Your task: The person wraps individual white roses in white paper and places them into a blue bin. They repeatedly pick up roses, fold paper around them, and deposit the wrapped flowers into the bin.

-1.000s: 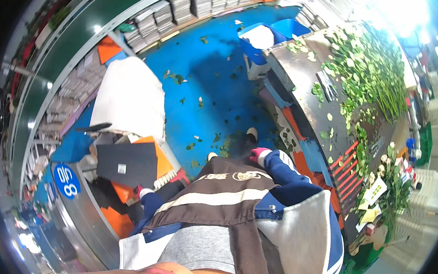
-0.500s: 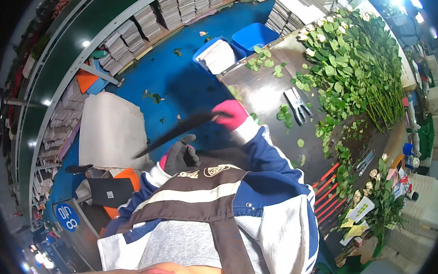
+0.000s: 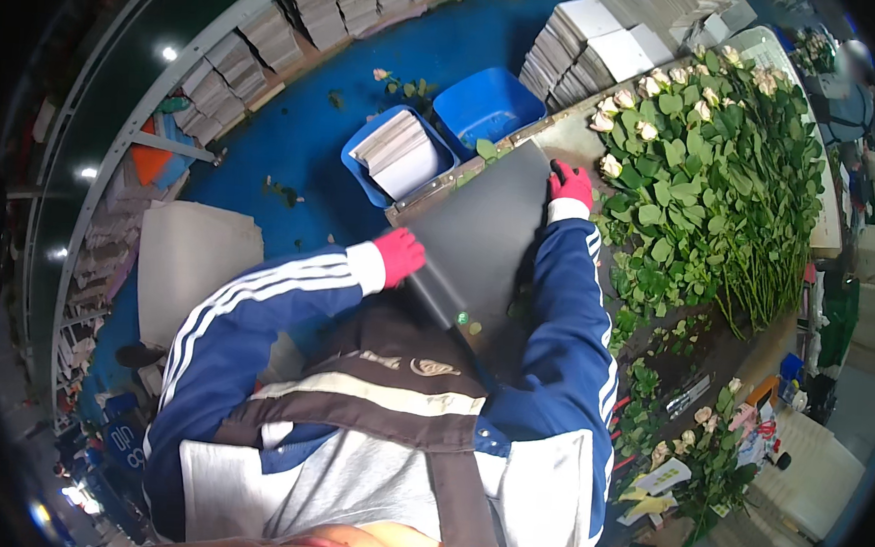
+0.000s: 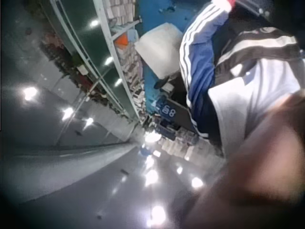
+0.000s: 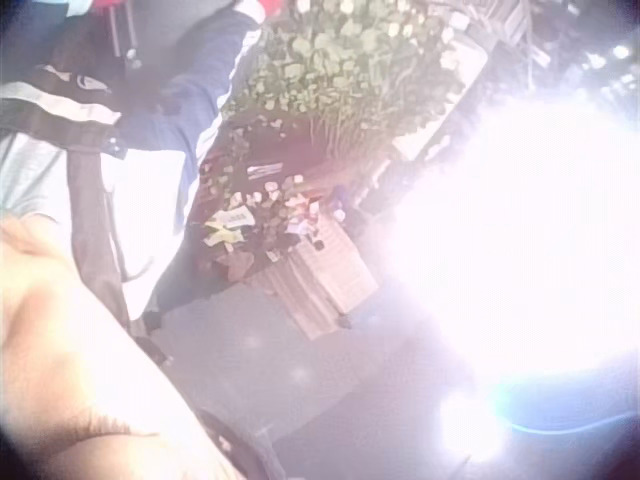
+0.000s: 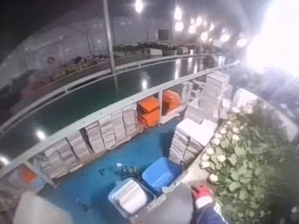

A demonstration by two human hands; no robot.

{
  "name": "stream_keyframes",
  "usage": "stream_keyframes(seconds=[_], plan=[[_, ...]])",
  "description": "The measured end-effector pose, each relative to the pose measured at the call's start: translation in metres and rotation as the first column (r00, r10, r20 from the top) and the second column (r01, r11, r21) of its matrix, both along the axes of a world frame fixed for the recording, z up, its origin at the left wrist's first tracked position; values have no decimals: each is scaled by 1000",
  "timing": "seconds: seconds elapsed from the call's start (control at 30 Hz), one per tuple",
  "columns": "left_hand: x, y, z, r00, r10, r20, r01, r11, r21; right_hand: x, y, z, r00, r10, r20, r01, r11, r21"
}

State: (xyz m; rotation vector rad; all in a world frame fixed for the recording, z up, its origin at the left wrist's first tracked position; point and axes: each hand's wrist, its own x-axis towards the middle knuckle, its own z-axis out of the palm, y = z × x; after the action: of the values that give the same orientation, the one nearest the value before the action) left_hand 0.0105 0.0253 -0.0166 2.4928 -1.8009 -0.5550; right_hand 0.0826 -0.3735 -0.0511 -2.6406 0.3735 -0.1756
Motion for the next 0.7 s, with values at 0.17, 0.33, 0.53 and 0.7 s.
stream_keyframes(seconds=[0.17,0.33,0.53,0.7], plan=[[24,6,-24,993,-52,-106,45,997,-62,1,65,25,973,169,158,-101,925,-365],[22,4,1,993,-73,-90,76,996,41,66,215,22,663,747,45,-746,665,-40],[9,-3,-32,997,-22,-69,19,999,-44,133,324,-68,399,858,-325,-891,279,-357],[16,-3,-21,995,49,-88,-58,993,-99,175,289,-3,114,981,-159,-978,82,-194]])
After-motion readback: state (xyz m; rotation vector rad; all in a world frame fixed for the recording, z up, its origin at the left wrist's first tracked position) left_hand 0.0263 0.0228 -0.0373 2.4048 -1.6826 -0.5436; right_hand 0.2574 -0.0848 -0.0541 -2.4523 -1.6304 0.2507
